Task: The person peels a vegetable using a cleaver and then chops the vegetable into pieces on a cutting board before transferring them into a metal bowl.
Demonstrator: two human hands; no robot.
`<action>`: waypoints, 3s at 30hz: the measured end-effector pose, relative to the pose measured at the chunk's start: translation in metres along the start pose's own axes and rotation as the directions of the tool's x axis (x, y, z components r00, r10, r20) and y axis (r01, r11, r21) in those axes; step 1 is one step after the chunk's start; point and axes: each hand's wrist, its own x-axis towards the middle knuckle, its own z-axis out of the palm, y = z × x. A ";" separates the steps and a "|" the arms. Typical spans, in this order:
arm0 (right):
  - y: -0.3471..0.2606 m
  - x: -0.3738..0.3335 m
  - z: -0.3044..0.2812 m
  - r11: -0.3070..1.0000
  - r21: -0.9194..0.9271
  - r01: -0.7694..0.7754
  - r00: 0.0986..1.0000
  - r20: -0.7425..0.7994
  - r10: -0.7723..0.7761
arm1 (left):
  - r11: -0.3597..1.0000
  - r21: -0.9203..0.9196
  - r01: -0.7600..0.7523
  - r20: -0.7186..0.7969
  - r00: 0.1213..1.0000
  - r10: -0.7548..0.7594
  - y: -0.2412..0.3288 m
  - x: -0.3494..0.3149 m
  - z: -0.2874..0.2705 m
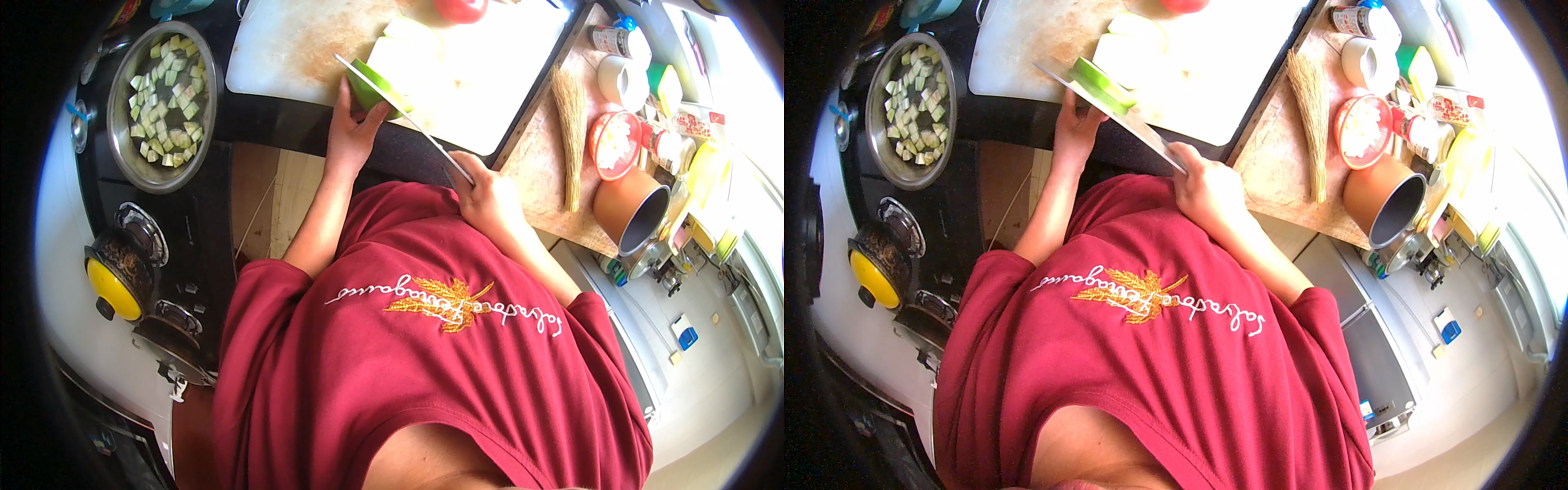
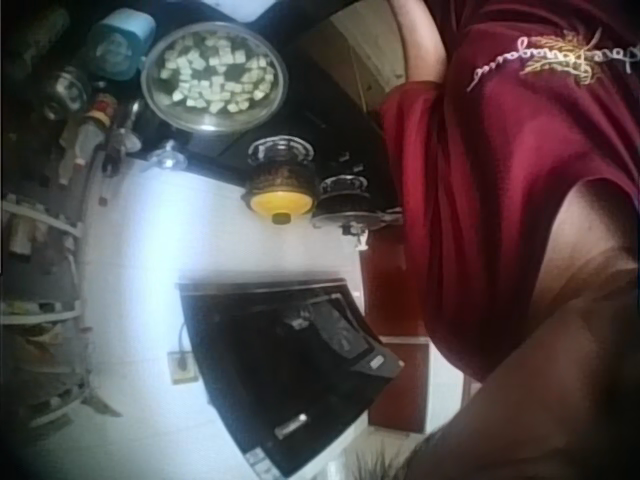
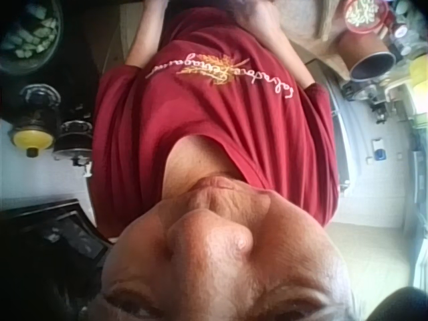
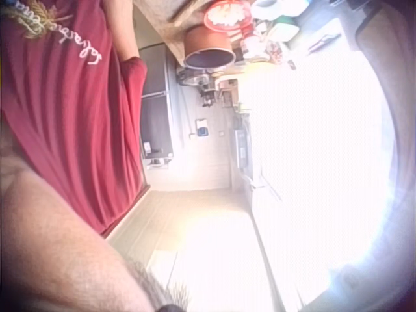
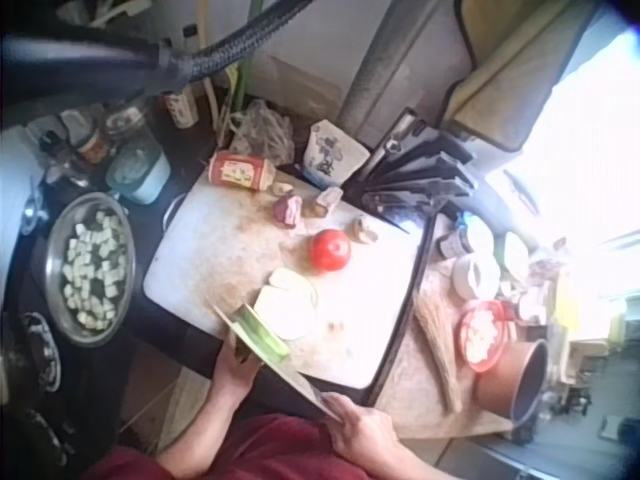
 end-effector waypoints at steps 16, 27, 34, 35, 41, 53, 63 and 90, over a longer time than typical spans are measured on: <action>-0.004 0.010 0.008 0.989 -0.104 -0.102 0.991 0.072 0.110 | 0.985 0.173 0.010 -0.061 0.998 0.000 0.001 0.003 -0.005; -0.016 0.072 0.040 0.993 -0.110 -0.053 0.999 -0.004 0.053 | 0.961 0.253 -0.109 -0.059 0.990 0.127 0.002 0.001 -0.004; -0.024 0.077 0.039 0.994 -0.101 -0.042 0.999 -0.003 0.042 | 0.994 0.081 -0.069 -0.048 0.996 0.073 -0.006 0.004 -0.010; -0.027 0.078 0.038 0.992 -0.113 -0.055 0.998 0.022 0.058 | 0.998 0.039 -0.040 -0.018 0.999 0.041 0.000 0.003 -0.009; -0.020 0.077 0.051 0.995 -0.086 0.050 0.997 -0.055 -0.055 | 0.994 0.099 -0.035 -0.045 0.998 0.040 -0.012 0.001 -0.011; -0.017 0.069 0.047 0.984 -0.045 0.175 0.965 -0.193 -0.181 | 0.999 0.029 -0.046 -0.017 0.999 0.046 -0.005 0.001 -0.007; -0.016 0.039 0.020 0.994 0.001 0.111 0.980 -0.165 -0.109 | 0.996 0.044 -0.074 -0.024 0.997 0.075 0.000 0.001 -0.006; -0.024 0.008 0.011 0.986 -0.010 0.166 0.970 -0.180 -0.165 | 0.999 -0.007 0.039 0.005 0.999 -0.039 -0.007 -0.001 -0.003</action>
